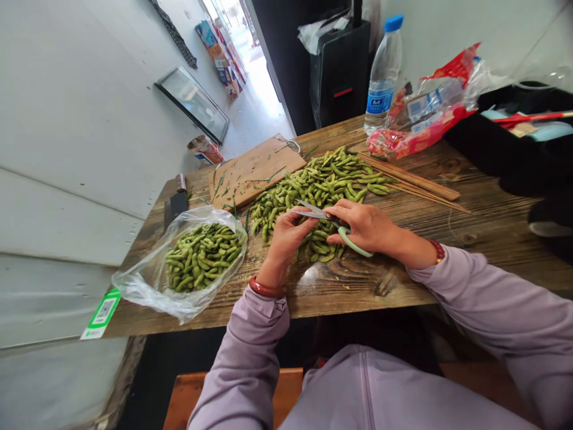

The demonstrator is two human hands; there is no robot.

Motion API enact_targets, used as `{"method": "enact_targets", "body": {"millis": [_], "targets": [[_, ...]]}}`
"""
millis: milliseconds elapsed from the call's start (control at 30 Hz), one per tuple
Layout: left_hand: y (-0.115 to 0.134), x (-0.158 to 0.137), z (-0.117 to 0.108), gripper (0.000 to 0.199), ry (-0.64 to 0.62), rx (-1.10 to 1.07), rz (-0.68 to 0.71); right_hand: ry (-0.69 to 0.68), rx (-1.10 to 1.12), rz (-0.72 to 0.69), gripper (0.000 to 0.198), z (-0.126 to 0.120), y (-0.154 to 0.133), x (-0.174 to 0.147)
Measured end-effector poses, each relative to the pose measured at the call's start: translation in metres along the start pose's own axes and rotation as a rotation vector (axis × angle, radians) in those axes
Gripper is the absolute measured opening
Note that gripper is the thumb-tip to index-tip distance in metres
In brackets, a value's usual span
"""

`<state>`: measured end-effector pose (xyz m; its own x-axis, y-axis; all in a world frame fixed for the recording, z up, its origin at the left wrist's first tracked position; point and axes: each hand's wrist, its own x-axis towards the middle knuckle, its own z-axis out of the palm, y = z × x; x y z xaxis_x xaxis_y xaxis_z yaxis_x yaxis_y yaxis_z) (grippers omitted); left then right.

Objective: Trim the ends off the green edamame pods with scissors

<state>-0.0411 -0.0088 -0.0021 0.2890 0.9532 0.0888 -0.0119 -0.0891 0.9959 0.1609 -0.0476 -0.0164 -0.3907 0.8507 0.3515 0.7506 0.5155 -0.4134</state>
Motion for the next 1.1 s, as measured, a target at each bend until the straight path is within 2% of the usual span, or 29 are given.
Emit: {"method": "enact_targets", "body": {"millis": [200,400,567,933,1100], "targets": [[0.001,-0.001,0.0,0.009,-0.016,0.042,0.014,0.002,0.011,-0.031,0.052,0.002,0.002,0.0],[0.005,-0.002,-0.001,0.005,-0.083,0.037,0.023,0.004,0.036,-0.042,0.04,0.003,0.003,0.001],[0.003,0.0,-0.008,0.011,-0.129,0.021,-0.014,-0.009,0.036,-0.045,0.036,0.003,0.003,0.001],[0.003,0.001,-0.013,0.016,-0.146,-0.003,-0.082,-0.082,-0.002,-0.029,0.035,-0.004,0.001,0.001],[0.004,0.001,-0.014,0.018,-0.116,0.003,-0.101,-0.085,0.008,-0.021,0.038,-0.003,0.002,0.001]]}}
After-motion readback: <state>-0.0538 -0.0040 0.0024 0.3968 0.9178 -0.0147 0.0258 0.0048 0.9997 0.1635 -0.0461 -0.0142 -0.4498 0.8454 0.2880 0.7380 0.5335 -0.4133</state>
